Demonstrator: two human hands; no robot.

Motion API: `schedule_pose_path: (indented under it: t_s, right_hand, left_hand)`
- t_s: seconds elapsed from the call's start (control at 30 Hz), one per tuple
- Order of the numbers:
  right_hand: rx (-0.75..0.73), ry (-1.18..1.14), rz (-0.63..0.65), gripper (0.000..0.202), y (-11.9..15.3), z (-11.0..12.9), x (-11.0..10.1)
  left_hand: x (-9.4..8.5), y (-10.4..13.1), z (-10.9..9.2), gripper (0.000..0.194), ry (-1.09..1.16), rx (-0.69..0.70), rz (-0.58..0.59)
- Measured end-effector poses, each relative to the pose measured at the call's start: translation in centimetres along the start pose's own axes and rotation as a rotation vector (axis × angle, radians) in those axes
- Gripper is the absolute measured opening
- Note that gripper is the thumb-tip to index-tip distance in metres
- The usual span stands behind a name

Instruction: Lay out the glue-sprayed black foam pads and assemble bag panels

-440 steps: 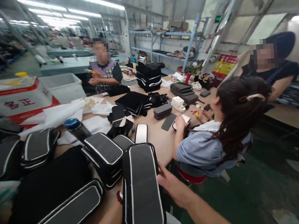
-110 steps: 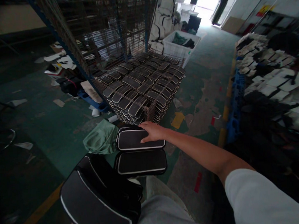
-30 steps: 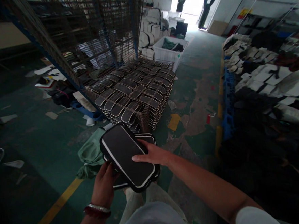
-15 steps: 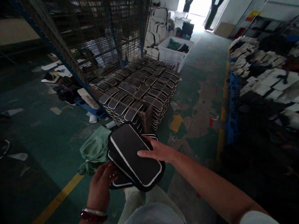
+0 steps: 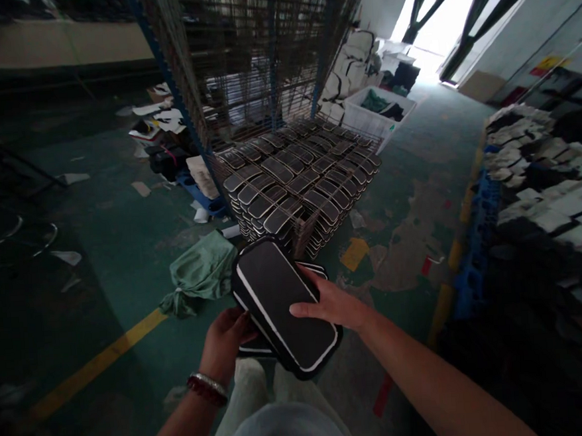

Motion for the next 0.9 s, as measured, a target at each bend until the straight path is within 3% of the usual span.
schedule_pose_path:
  t_s: [0.13, 0.23, 0.37, 0.53, 0.73, 0.9]
  right_hand:
    - [0.078, 0.046, 0.133, 0.089, -0.7, -1.2, 1.9]
    - [0.101, 0.137, 0.157, 0.095, -1.1, -1.6, 2.2]
    - [-0.002, 0.163, 0.122, 0.084, -1.1, -0.1, 1.6]
    - [-0.108, 0.236, 0.037, 0.083, -0.8, 0.8, 0.5]
    - [-0.1, 0.296, -0.013, 0.081, -0.5, -0.3, 0.0]
    - [-0.038, 0.232, 0.02, 0.069, -0.2, -1.2, 0.4]
  left_hand:
    - [-0.9, -0.2, 1.0, 0.031, 0.021, -0.003, -0.016]
    - [-1.3, -0.6, 1.4, 0.037, -0.036, -0.017, 0.02]
    - [-1.8, -1.1, 1.3, 0.031, -0.066, -0.031, 0.084]
    - [-2.4, -0.4, 0.5, 0.026, -0.04, -0.033, 0.084]
    - [-2.4, 1.6, -1.5, 0.03, -0.046, -0.03, 0.044]
    - [-1.7, 2.3, -1.7, 0.033, 0.002, -0.061, 0.041]
Point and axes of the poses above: each hand's wrist, its own y-axis away from the middle knuckle, its own x-axis out of the palm, z = x × y, the point moved 9 cm from there along -y, towards the middle knuckle, and after that the axes turned 5 degrees about y, right-handed, at the moved point
